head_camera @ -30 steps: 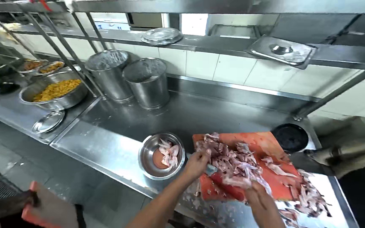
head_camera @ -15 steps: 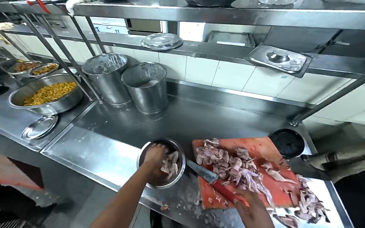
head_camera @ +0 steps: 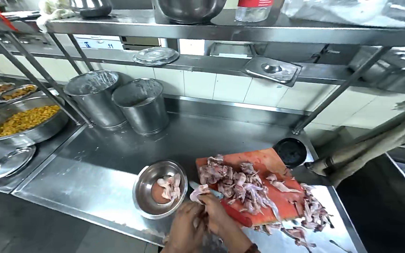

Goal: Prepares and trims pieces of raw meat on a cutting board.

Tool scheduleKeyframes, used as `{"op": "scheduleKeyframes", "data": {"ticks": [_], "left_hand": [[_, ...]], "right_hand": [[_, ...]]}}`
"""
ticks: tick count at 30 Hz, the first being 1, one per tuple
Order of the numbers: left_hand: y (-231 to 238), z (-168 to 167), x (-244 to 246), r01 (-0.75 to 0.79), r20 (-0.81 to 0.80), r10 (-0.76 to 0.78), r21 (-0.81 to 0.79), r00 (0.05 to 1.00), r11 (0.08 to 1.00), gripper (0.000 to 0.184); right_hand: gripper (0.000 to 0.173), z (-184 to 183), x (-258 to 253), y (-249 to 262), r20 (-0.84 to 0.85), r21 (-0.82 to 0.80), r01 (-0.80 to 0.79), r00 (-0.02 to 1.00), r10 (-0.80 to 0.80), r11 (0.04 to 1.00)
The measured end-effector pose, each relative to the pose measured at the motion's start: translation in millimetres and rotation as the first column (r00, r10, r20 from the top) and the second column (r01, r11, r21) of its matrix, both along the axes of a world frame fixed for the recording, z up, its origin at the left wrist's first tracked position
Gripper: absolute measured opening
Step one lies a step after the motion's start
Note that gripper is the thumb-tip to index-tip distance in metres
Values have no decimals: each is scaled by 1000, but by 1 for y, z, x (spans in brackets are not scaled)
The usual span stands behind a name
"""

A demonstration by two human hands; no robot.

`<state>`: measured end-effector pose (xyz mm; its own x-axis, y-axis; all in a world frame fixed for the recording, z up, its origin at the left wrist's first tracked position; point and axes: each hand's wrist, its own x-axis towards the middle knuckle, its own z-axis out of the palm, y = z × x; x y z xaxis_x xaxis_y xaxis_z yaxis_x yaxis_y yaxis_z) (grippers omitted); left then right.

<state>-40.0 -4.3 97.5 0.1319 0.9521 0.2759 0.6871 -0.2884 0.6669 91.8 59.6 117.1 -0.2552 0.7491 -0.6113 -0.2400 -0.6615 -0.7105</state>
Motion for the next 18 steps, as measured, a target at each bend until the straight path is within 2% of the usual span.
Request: {"op": "scheduleKeyframes", "data": {"ticks": [1, 3, 5, 7, 9, 10, 12, 14, 15, 16, 18], "left_hand": [[-3, -4, 2, 44, 50, -44, 9, 998, 999, 24], [-3, -1, 4, -1, 182, 9, -40, 983, 999, 26], [10, 18, 8, -68, 179, 103, -192, 978, 979, 42], [32, 32, 14, 8, 85, 26, -381, 996, 925, 53], [53, 35, 19, 141, 62, -127, -498, 990, 856, 47], [59, 36, 21, 190, 64, -184, -513, 981, 837, 45], [63, 38, 26, 220, 33, -232, -473, 972, 853, 40], [61, 38, 28, 176, -19, -202, -411, 979, 894, 39], [61, 37, 28, 140, -41, -169, -394, 985, 908, 39], [60, 35, 31, 108, -59, -142, -390, 988, 915, 38], [53, 42, 44, 93, -89, -145, -427, 985, 899, 36]], "right_hand": [[21, -4, 6, -1, 19, 7, 4, 1000, -5, 1000], [22, -9, 20, -7, 55, 51, -68, 996, 65, 996], [26, -6, 35, -12, 218, 189, -258, 952, 215, 948], [24, 2, 44, -12, 502, 277, -493, 806, 313, 825], [24, 6, 52, -10, 650, 269, -586, 696, 305, 764], [25, 9, 58, -9, 681, 258, -611, 665, 309, 748], [27, 11, 69, -10, 684, 284, -619, 666, 297, 732], [26, 12, 78, -17, 684, 335, -594, 687, 244, 732], [27, 15, 82, -20, 711, 323, -607, 662, 236, 726], [29, 20, 87, -22, 759, 281, -650, 601, 250, 706], [34, 37, 91, -23, 863, 87, -781, 369, 345, 618]]}}
